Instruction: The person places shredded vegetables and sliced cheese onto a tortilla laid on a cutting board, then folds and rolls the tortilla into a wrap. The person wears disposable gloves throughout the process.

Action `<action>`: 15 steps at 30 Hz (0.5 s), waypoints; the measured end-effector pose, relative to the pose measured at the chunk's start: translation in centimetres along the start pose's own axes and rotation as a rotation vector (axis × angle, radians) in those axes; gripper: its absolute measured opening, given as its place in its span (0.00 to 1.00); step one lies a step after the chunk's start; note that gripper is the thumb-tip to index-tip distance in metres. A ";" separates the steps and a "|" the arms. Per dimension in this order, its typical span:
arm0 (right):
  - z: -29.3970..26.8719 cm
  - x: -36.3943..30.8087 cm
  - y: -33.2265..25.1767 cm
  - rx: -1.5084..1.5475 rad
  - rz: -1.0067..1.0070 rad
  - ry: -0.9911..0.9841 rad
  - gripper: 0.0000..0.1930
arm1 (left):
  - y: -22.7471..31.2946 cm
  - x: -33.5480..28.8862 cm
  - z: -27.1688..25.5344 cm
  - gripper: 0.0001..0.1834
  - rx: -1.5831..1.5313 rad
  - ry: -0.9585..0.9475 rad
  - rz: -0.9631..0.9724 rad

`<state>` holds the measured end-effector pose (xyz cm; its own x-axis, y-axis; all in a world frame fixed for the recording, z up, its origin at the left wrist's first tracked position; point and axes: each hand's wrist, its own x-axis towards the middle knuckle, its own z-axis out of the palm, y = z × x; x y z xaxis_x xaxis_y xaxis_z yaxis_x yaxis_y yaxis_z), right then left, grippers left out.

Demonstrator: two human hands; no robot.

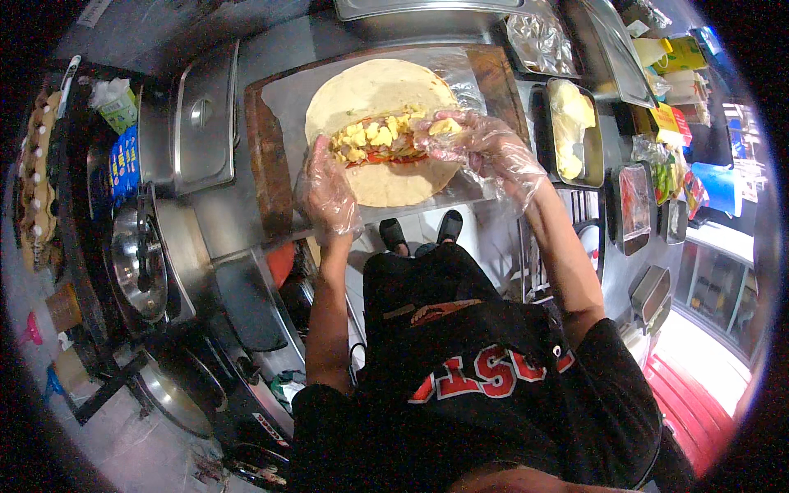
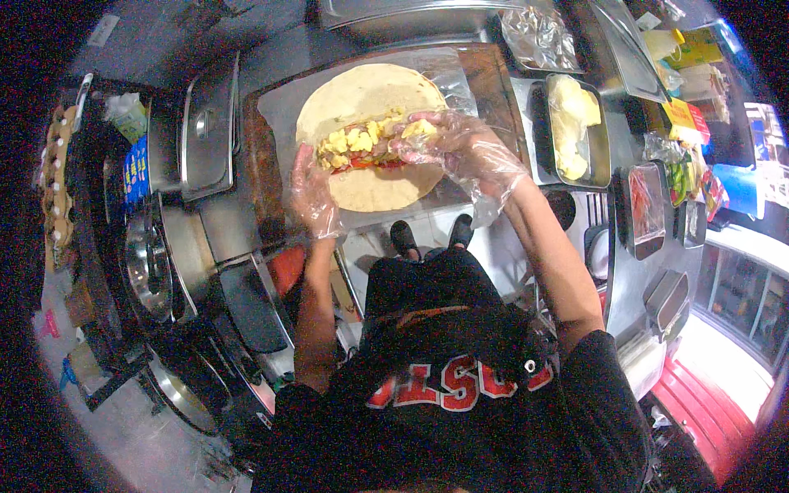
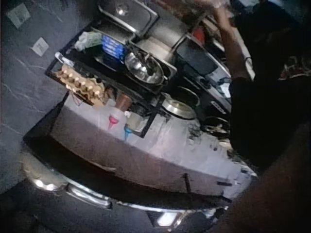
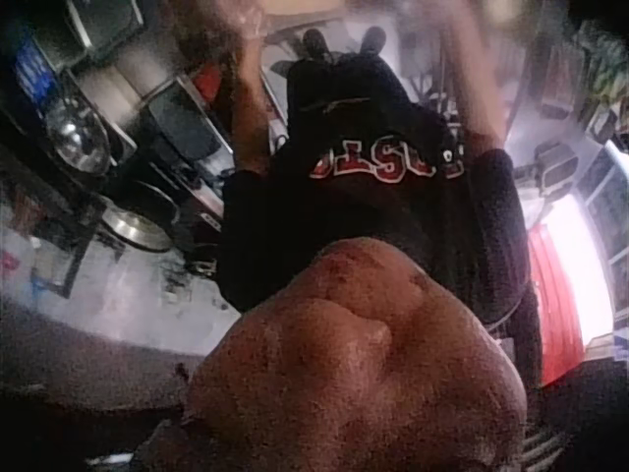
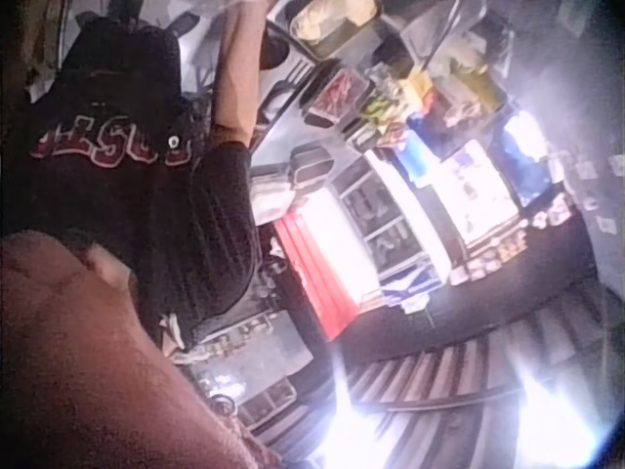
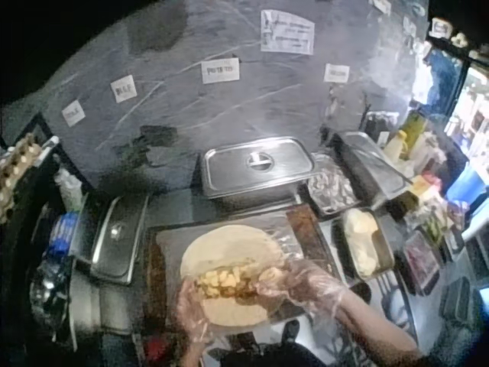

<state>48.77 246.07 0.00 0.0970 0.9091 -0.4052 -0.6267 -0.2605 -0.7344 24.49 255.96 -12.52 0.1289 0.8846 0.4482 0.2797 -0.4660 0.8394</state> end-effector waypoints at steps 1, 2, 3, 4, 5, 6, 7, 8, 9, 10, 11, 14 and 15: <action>0.3 0.1 0.1 -0.127 -0.013 0.008 0.21 | -0.2 -0.2 -0.1 0.22 -0.032 0.020 0.005; 0.4 0.0 0.1 -0.252 -0.028 0.025 0.21 | 0.4 -0.1 -0.2 0.22 0.021 0.006 0.031; 0.3 -0.2 0.1 -0.029 0.055 0.054 0.21 | 1.9 0.5 -0.2 0.21 0.071 -0.010 0.060; 0.4 -0.4 0.0 -0.024 0.062 0.063 0.21 | 3.6 0.9 -0.9 0.20 0.213 -0.051 0.111; 0.9 -0.7 -0.2 -0.019 0.068 0.070 0.20 | 5.9 1.7 -1.5 0.19 0.355 -0.091 0.165; 1.6 -0.9 -0.1 -0.017 0.082 0.065 0.20 | 7.6 2.3 -1.8 0.18 0.312 -0.126 0.162; 1.7 -0.9 0.4 0.045 0.077 0.057 0.20 | 9.0 2.7 -1.6 0.17 0.261 -0.167 0.161; 1.7 -0.8 0.9 0.010 0.092 0.048 0.20 | 10.0 2.6 -1.4 0.16 0.219 -0.201 0.155; 1.7 -0.6 1.4 -0.025 0.106 0.039 0.20 | 9.9 2.0 -0.3 0.13 0.008 -0.205 0.003; 1.6 -0.5 1.9 -0.060 0.119 0.030 0.21 | 10.1 1.8 -0.3 0.14 0.026 -0.281 0.069; 1.7 -0.5 2.3 -0.101 0.127 0.031 0.20 | 10.5 1.8 -0.3 0.15 0.038 -0.361 0.141; 1.7 -1.6 3.4 -0.242 0.114 -0.063 0.22 | 11.3 0.8 -1.2 0.21 0.216 -0.522 0.285; 2.3 -2.4 3.2 -0.097 0.190 -0.101 0.23 | 10.6 -0.2 -1.3 0.22 0.206 -0.535 0.283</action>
<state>44.74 243.76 -0.14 -0.0970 0.8673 -0.4883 -0.5490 -0.4559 -0.7006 26.17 250.83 -3.33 0.6668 0.6387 0.3840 0.3355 -0.7174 0.6106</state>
